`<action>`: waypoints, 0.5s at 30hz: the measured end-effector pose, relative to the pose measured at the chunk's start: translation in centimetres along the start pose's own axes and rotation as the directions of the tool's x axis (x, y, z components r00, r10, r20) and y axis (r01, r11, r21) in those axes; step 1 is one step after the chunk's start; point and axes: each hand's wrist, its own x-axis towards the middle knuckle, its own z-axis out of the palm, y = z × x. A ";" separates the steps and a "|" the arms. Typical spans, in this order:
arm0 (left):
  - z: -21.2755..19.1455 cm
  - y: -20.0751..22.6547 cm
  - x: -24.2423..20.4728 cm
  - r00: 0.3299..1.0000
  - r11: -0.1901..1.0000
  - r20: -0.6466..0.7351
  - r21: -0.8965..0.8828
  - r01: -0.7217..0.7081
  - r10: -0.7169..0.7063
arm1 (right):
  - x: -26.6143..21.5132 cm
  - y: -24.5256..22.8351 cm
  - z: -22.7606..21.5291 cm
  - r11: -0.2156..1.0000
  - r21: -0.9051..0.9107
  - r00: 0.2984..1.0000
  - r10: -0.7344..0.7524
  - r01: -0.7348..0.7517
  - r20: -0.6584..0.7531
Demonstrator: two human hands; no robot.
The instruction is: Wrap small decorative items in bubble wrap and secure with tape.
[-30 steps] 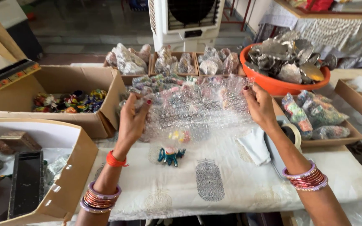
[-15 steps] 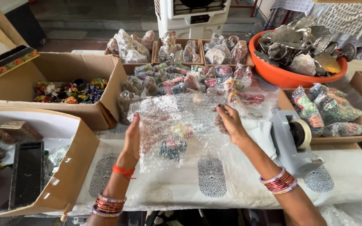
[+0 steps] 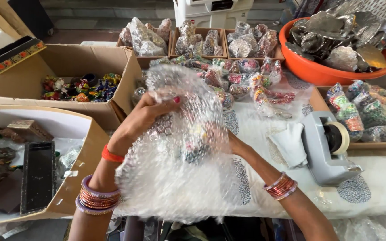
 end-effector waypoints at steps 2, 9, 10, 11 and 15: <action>0.1 -0.6 0.2 0.998 0.999 0.063 0.053 0.005 -0.008 | -0.5 -2.2 -1.8 0.993 -0.014 0.992 0.119 -0.120 -0.046; -7.3 -14.2 1.0 0.971 0.882 -0.023 0.413 0.225 -0.237 | -5.3 -2.1 -5.4 0.841 -0.022 0.809 0.513 -0.541 -0.288; -5.4 -11.5 1.1 0.970 0.883 -0.022 0.411 0.228 -0.240 | -5.9 -1.9 -5.7 0.839 -0.023 0.808 0.516 -0.544 -0.286; -3.6 -8.6 1.2 0.975 0.955 0.001 0.205 0.215 -0.220 | -6.3 -1.7 -6.0 0.844 -0.019 0.794 0.496 -0.536 -0.352; -2.2 -6.6 1.7 0.994 0.955 0.017 0.279 0.101 -0.111 | -6.5 -2.6 -6.6 0.892 0.003 0.808 0.411 -0.452 -0.423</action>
